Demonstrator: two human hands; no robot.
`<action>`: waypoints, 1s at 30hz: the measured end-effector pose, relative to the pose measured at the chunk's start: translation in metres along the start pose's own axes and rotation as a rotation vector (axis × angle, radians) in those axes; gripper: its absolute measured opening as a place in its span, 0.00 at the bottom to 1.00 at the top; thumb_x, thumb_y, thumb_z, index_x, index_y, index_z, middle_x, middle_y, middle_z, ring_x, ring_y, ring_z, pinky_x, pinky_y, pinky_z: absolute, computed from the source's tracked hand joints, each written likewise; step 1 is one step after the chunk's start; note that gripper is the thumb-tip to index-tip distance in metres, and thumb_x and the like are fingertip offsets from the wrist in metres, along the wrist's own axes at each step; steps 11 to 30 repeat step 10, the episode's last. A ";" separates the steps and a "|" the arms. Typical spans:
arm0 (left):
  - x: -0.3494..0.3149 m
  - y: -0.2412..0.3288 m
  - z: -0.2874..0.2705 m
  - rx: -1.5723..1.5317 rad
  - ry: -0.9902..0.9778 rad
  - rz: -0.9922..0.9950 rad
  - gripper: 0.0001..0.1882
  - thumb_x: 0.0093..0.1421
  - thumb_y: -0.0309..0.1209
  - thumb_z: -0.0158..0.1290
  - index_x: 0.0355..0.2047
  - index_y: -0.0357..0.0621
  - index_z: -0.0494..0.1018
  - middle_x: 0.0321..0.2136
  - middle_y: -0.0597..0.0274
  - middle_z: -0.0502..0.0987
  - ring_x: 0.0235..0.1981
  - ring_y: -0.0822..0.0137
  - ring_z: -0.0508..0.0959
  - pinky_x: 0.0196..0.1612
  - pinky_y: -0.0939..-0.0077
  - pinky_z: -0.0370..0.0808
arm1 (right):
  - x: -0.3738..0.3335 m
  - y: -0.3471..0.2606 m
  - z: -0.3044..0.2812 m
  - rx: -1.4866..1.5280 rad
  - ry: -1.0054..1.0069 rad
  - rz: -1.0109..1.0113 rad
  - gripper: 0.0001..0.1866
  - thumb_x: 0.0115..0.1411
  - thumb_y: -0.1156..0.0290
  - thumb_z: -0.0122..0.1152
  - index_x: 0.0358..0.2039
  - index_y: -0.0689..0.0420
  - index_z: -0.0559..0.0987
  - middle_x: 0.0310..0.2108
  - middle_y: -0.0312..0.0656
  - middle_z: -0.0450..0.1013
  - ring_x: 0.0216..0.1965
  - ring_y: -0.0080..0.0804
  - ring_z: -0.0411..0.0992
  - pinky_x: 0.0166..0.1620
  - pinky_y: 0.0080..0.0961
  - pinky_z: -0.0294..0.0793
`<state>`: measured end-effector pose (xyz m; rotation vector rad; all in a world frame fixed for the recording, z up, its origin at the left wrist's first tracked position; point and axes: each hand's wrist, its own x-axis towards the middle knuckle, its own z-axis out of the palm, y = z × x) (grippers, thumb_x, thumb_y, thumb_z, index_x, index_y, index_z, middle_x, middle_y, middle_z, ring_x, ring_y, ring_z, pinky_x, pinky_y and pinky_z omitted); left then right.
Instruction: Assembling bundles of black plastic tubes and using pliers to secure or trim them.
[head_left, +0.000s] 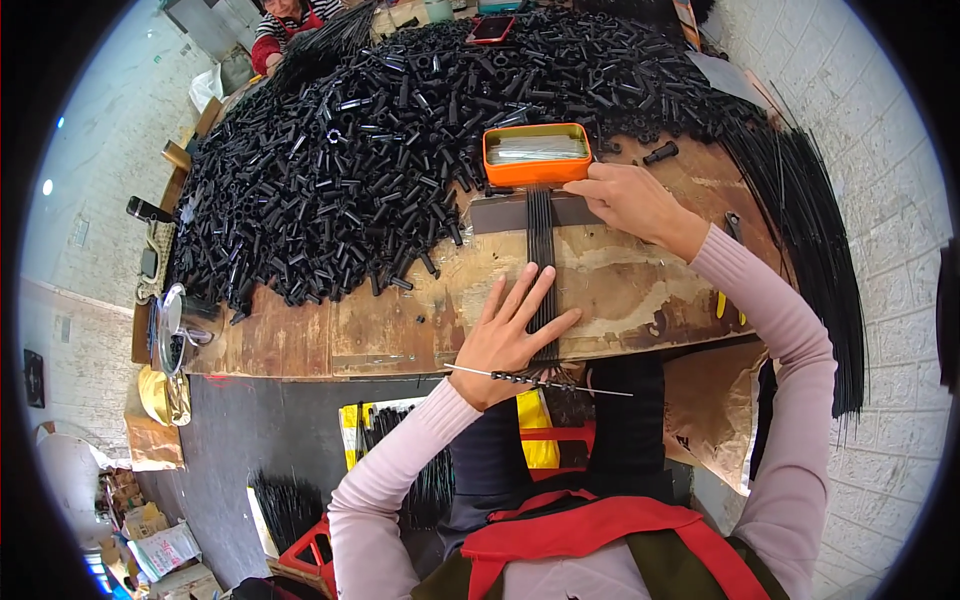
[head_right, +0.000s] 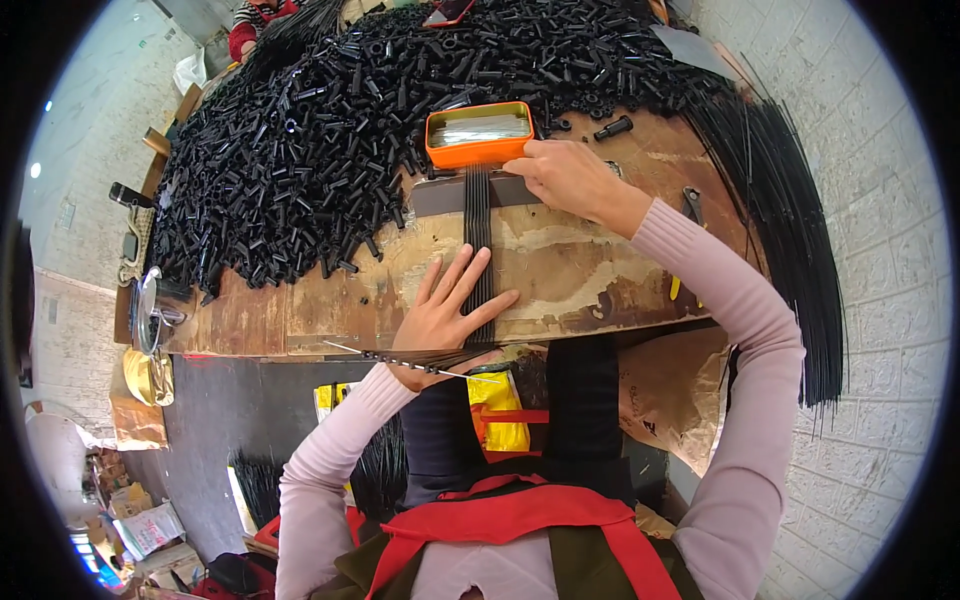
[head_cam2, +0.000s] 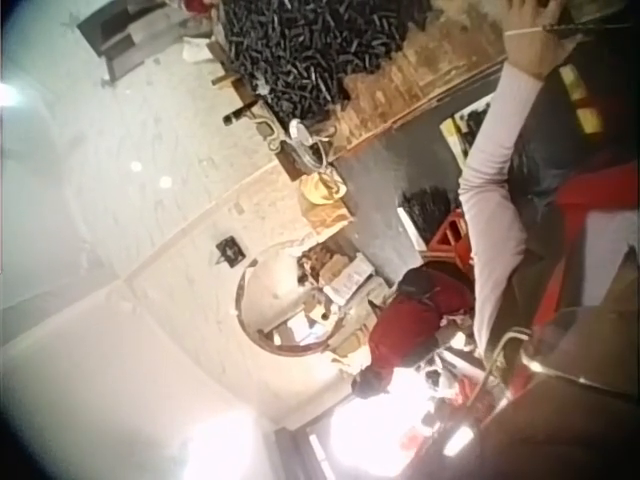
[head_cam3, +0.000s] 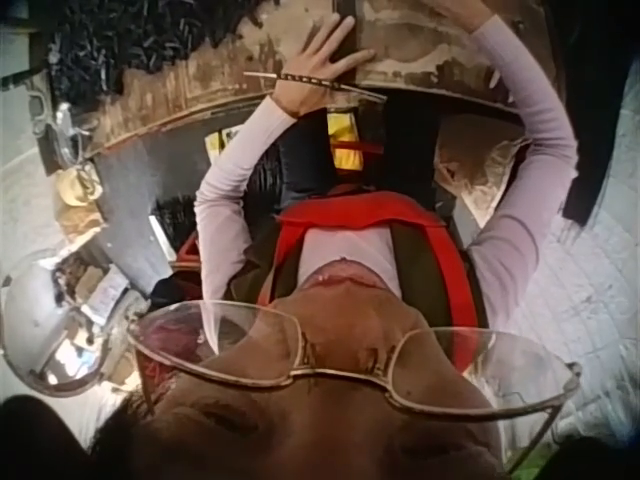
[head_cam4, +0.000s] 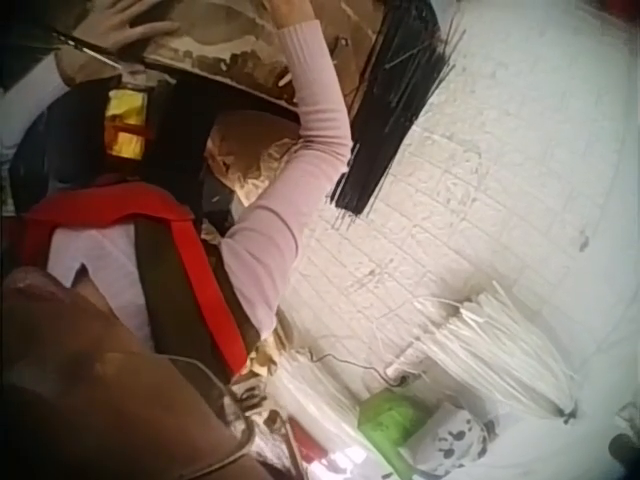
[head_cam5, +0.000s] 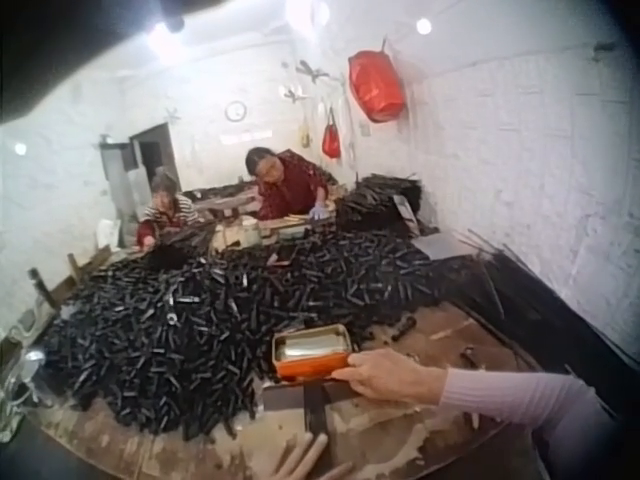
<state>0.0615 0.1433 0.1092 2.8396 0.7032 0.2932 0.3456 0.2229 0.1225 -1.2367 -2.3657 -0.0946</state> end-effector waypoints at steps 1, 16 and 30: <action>0.001 0.000 0.000 -0.031 0.017 0.010 0.49 0.40 0.39 0.69 0.64 0.62 0.60 0.70 0.46 0.45 0.71 0.46 0.46 0.70 0.48 0.47 | 0.000 0.000 0.000 -0.007 -0.012 0.007 0.14 0.53 0.77 0.57 0.41 0.57 0.82 0.28 0.43 0.72 0.32 0.43 0.74 0.35 0.37 0.75; -0.001 -0.002 0.002 -0.055 0.034 0.028 0.50 0.39 0.40 0.70 0.65 0.61 0.60 0.70 0.46 0.45 0.70 0.44 0.46 0.70 0.52 0.47 | 0.008 -0.003 0.004 -0.060 -0.060 -0.016 0.15 0.53 0.76 0.58 0.43 0.56 0.81 0.29 0.43 0.72 0.35 0.41 0.75 0.39 0.36 0.75; -0.001 -0.002 0.002 -0.055 0.034 0.028 0.50 0.39 0.40 0.70 0.65 0.61 0.60 0.70 0.46 0.45 0.70 0.44 0.46 0.70 0.52 0.47 | 0.008 -0.003 0.004 -0.060 -0.060 -0.016 0.15 0.53 0.76 0.58 0.43 0.56 0.81 0.29 0.43 0.72 0.35 0.41 0.75 0.39 0.36 0.75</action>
